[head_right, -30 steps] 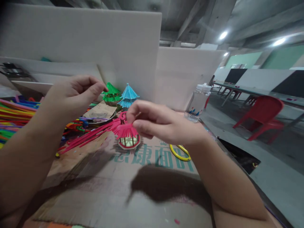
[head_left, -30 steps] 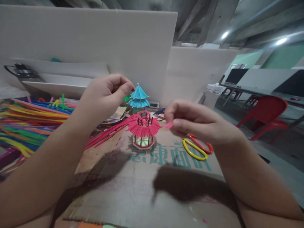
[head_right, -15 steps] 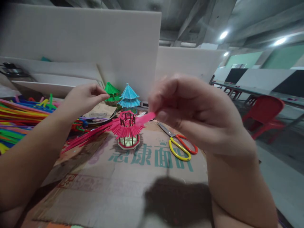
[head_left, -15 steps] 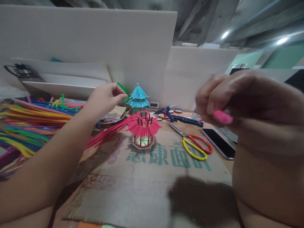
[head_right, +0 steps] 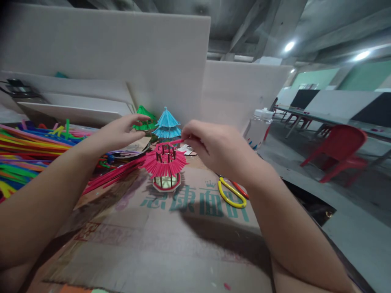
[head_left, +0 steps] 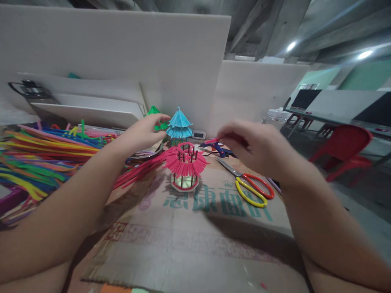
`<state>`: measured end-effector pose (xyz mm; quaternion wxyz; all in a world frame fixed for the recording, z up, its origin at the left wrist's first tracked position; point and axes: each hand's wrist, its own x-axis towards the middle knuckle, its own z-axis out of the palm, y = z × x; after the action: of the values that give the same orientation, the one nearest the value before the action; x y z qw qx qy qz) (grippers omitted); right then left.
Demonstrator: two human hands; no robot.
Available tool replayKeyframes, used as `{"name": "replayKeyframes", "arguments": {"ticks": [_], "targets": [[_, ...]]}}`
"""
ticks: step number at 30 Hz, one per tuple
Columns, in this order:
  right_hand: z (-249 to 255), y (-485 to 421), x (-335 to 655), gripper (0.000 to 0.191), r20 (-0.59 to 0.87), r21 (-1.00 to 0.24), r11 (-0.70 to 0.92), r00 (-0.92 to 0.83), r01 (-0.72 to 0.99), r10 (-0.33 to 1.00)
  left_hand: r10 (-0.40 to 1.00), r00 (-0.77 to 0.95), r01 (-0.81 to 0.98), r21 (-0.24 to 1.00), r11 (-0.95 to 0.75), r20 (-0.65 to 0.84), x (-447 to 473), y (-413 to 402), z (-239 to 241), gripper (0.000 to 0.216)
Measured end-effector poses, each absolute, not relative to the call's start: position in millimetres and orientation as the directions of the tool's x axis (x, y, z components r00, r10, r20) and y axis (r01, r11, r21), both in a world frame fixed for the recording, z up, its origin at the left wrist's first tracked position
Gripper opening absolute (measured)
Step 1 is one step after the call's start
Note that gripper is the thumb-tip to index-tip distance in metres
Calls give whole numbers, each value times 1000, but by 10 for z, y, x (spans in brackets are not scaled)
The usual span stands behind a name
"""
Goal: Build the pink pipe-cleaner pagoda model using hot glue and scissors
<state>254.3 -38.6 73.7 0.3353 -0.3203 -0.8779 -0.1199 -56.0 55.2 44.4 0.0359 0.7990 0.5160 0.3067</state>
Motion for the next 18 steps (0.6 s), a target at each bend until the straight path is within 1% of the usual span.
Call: {"name": "replayKeyframes", "arguments": {"ticks": [2, 3, 5, 8, 13, 15, 18], "targets": [[623, -237, 2468, 20, 626, -9, 753, -584, 658, 518, 864, 384, 750, 436, -498, 325, -535, 458, 480, 63], [567, -172, 2436, 21, 613, -17, 747, -584, 664, 533, 856, 440, 730, 447, -518, 273, -528, 407, 500, 62], [463, -64, 2383, 25, 590, -43, 739, -580, 673, 562, 818, 539, 702, 430, -567, 200, -519, 315, 532, 63], [345, 35, 2322, 30, 579, -72, 733, -571, 676, 582, 756, 636, 664, 389, -638, 155, -490, 245, 535, 69], [249, 64, 2256, 30, 597, -88, 750, -568, 656, 567, 742, 654, 666, 355, -656, 146, -362, 290, 422, 85], [244, 52, 2246, 29, 604, -85, 762, -575, 642, 552, 719, 683, 624, 407, -667, 129, -305, 322, 365, 89], [265, 33, 2249, 29, 607, -81, 767, -579, 637, 545, 699, 707, 547, 544, -637, 107, -242, 343, 302, 92]]}}
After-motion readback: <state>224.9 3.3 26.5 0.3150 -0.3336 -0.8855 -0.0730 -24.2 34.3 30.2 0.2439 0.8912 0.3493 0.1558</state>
